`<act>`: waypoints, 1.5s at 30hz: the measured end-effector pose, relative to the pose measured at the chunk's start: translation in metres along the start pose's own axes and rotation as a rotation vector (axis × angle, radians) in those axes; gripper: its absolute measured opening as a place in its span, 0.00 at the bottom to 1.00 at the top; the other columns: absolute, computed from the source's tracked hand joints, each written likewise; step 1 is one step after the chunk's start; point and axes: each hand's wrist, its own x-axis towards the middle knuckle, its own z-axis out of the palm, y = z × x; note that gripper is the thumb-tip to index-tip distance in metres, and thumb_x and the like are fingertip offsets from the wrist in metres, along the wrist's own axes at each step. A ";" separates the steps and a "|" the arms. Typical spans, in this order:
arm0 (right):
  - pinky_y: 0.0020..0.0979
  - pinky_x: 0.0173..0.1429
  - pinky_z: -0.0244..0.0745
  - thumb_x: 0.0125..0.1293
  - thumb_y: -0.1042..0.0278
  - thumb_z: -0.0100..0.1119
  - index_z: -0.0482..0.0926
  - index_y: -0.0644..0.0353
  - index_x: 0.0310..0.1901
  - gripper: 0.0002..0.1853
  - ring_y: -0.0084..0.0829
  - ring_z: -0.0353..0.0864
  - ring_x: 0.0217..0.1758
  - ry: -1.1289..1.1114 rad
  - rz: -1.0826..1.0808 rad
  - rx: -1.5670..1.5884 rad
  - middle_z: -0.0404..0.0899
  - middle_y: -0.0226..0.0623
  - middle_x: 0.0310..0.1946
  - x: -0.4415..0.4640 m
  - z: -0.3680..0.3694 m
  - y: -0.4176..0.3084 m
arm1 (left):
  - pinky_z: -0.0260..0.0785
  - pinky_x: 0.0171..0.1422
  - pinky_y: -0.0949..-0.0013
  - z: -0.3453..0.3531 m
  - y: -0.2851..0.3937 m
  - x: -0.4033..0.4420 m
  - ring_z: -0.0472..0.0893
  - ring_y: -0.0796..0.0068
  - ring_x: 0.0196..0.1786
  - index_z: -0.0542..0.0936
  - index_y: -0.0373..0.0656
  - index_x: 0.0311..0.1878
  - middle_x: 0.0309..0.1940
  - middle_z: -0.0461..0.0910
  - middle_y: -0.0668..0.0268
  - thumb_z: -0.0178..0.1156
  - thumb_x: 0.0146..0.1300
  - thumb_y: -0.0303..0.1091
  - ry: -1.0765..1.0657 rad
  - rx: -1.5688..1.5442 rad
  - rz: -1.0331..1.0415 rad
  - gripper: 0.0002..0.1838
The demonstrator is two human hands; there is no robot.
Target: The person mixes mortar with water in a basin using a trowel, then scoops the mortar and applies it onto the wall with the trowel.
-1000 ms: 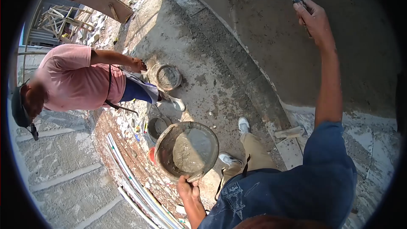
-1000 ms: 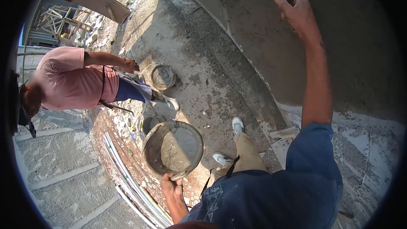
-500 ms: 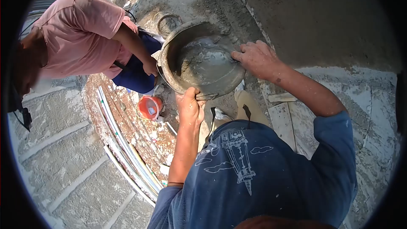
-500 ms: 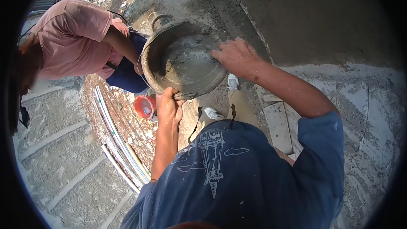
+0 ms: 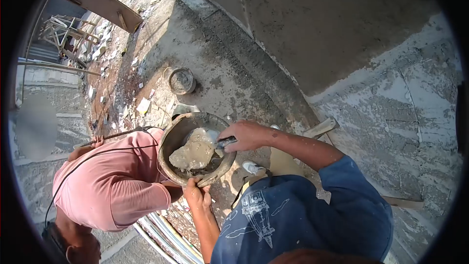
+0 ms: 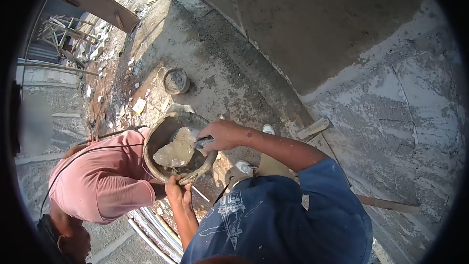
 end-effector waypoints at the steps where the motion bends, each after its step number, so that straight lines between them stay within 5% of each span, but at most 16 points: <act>1: 0.38 0.44 0.78 0.59 0.53 0.69 0.87 0.54 0.53 0.23 0.38 0.86 0.39 0.020 -0.159 0.065 0.87 0.41 0.35 0.011 0.000 0.037 | 0.71 0.22 0.67 -0.004 -0.005 -0.003 0.78 0.64 0.24 0.75 0.34 0.34 0.28 0.77 0.58 0.54 0.61 0.23 -0.002 -0.005 -0.011 0.03; 5: 0.26 0.36 0.72 0.70 0.62 0.64 0.84 0.68 0.51 0.17 0.18 0.74 0.29 -0.250 0.077 0.559 0.80 0.28 0.29 0.012 -0.111 0.107 | 0.71 0.22 0.66 -0.044 -0.032 0.019 0.79 0.63 0.27 0.76 0.33 0.38 0.32 0.78 0.57 0.52 0.60 0.25 0.078 0.059 -0.103 0.06; 8: 0.26 0.33 0.68 0.71 0.61 0.62 0.83 0.68 0.50 0.16 0.16 0.71 0.27 0.399 0.161 0.364 0.75 0.25 0.25 -0.018 -0.249 0.154 | 0.74 0.26 0.65 0.004 -0.042 -0.012 0.80 0.62 0.30 0.77 0.33 0.42 0.34 0.79 0.58 0.52 0.58 0.25 0.185 -0.042 -0.111 0.10; 10: 0.24 0.33 0.67 0.72 0.59 0.61 0.82 0.66 0.57 0.20 0.15 0.68 0.26 1.055 0.035 0.115 0.71 0.20 0.24 -0.078 -0.318 0.095 | 0.76 0.28 0.65 -0.002 -0.049 -0.008 0.81 0.62 0.31 0.77 0.33 0.42 0.35 0.80 0.59 0.53 0.58 0.25 0.081 0.007 -0.129 0.10; 13: 0.33 0.38 0.73 0.69 0.59 0.64 0.83 0.57 0.58 0.19 0.26 0.77 0.30 1.116 0.014 -0.367 0.75 0.24 0.24 -0.131 -0.311 -0.004 | 0.72 0.21 0.67 0.017 -0.062 -0.007 0.79 0.60 0.26 0.76 0.33 0.37 0.33 0.79 0.56 0.53 0.59 0.27 0.142 -0.079 -0.133 0.07; 16: 0.41 0.44 0.77 0.65 0.61 0.66 0.83 0.51 0.57 0.19 0.37 0.84 0.37 0.828 0.100 -0.646 0.82 0.30 0.30 -0.120 -0.237 -0.040 | 0.71 0.19 0.68 0.035 -0.061 -0.005 0.79 0.62 0.24 0.76 0.32 0.39 0.31 0.79 0.58 0.53 0.58 0.25 0.040 -0.051 -0.115 0.08; 18: 0.37 0.41 0.76 0.60 0.63 0.70 0.83 0.44 0.57 0.21 0.32 0.82 0.35 0.669 0.036 -0.850 0.84 0.32 0.38 -0.105 -0.181 -0.031 | 0.69 0.19 0.68 0.047 -0.056 -0.004 0.79 0.65 0.24 0.76 0.33 0.38 0.30 0.79 0.59 0.53 0.59 0.23 -0.078 -0.081 -0.114 0.06; 22: 0.41 0.50 0.75 0.63 0.67 0.62 0.81 0.48 0.54 0.16 0.34 0.83 0.49 0.344 -0.076 -1.129 0.81 0.34 0.41 -0.061 -0.097 -0.014 | 0.74 0.24 0.68 0.081 -0.041 -0.018 0.81 0.65 0.26 0.75 0.34 0.37 0.30 0.78 0.60 0.53 0.60 0.22 -0.099 -0.081 0.010 0.04; 23: 0.42 0.51 0.74 0.64 0.68 0.59 0.81 0.49 0.52 0.14 0.35 0.82 0.52 0.295 -0.126 -1.174 0.80 0.35 0.41 -0.054 -0.082 -0.009 | 0.78 0.27 0.65 0.058 -0.045 0.000 0.83 0.63 0.28 0.76 0.33 0.38 0.31 0.79 0.59 0.53 0.60 0.22 -0.254 -0.015 0.029 0.05; 27: 0.46 0.52 0.78 0.63 0.68 0.60 0.83 0.51 0.52 0.15 0.42 0.85 0.50 0.083 0.025 -1.000 0.82 0.40 0.40 -0.023 -0.032 0.001 | 0.76 0.23 0.69 0.063 -0.030 -0.006 0.81 0.70 0.25 0.76 0.34 0.43 0.29 0.79 0.62 0.56 0.59 0.21 -0.251 0.025 0.178 0.09; 28: 0.46 0.53 0.78 0.63 0.65 0.61 0.82 0.50 0.54 0.17 0.42 0.85 0.51 0.030 0.060 -0.933 0.83 0.40 0.40 -0.018 -0.020 -0.005 | 0.73 0.26 0.72 0.054 -0.027 0.000 0.80 0.74 0.28 0.72 0.40 0.54 0.35 0.79 0.63 0.58 0.59 0.24 -0.253 0.102 0.160 0.19; 34: 0.48 0.56 0.75 0.62 0.57 0.65 0.82 0.46 0.60 0.23 0.44 0.83 0.54 -0.032 0.047 -0.574 0.84 0.40 0.45 0.003 0.037 -0.017 | 0.86 0.37 0.58 0.008 -0.011 0.012 0.85 0.62 0.35 0.67 0.35 0.63 0.43 0.79 0.56 0.54 0.59 0.19 -0.152 0.046 0.119 0.26; 35: 0.49 0.56 0.75 0.62 0.57 0.65 0.82 0.46 0.59 0.23 0.44 0.83 0.55 -0.020 0.025 -0.543 0.84 0.41 0.45 0.006 0.049 -0.015 | 0.87 0.39 0.57 -0.002 -0.012 0.015 0.86 0.60 0.37 0.68 0.36 0.62 0.44 0.79 0.55 0.52 0.59 0.18 -0.121 -0.020 0.114 0.25; 36: 0.50 0.56 0.74 0.61 0.56 0.65 0.82 0.47 0.58 0.22 0.45 0.83 0.54 -0.021 0.023 -0.502 0.84 0.42 0.44 0.010 0.060 -0.011 | 0.86 0.43 0.55 -0.007 -0.007 0.010 0.84 0.58 0.38 0.74 0.32 0.43 0.39 0.79 0.56 0.52 0.62 0.22 -0.068 -0.017 0.131 0.07; 42: 0.50 0.51 0.77 0.59 0.56 0.65 0.83 0.52 0.54 0.22 0.52 0.85 0.48 -0.107 0.006 -0.116 0.85 0.48 0.40 0.027 0.078 0.028 | 0.84 0.44 0.50 -0.062 -0.017 0.028 0.84 0.51 0.42 0.74 0.35 0.40 0.42 0.79 0.53 0.52 0.63 0.26 0.137 0.022 0.106 0.06; 45: 0.43 0.49 0.77 0.59 0.56 0.67 0.84 0.50 0.57 0.23 0.44 0.86 0.44 -0.098 0.032 0.148 0.86 0.46 0.39 0.023 0.051 0.087 | 0.83 0.43 0.48 -0.083 -0.026 0.047 0.83 0.50 0.41 0.73 0.37 0.37 0.40 0.79 0.53 0.51 0.62 0.29 0.243 0.107 0.002 0.06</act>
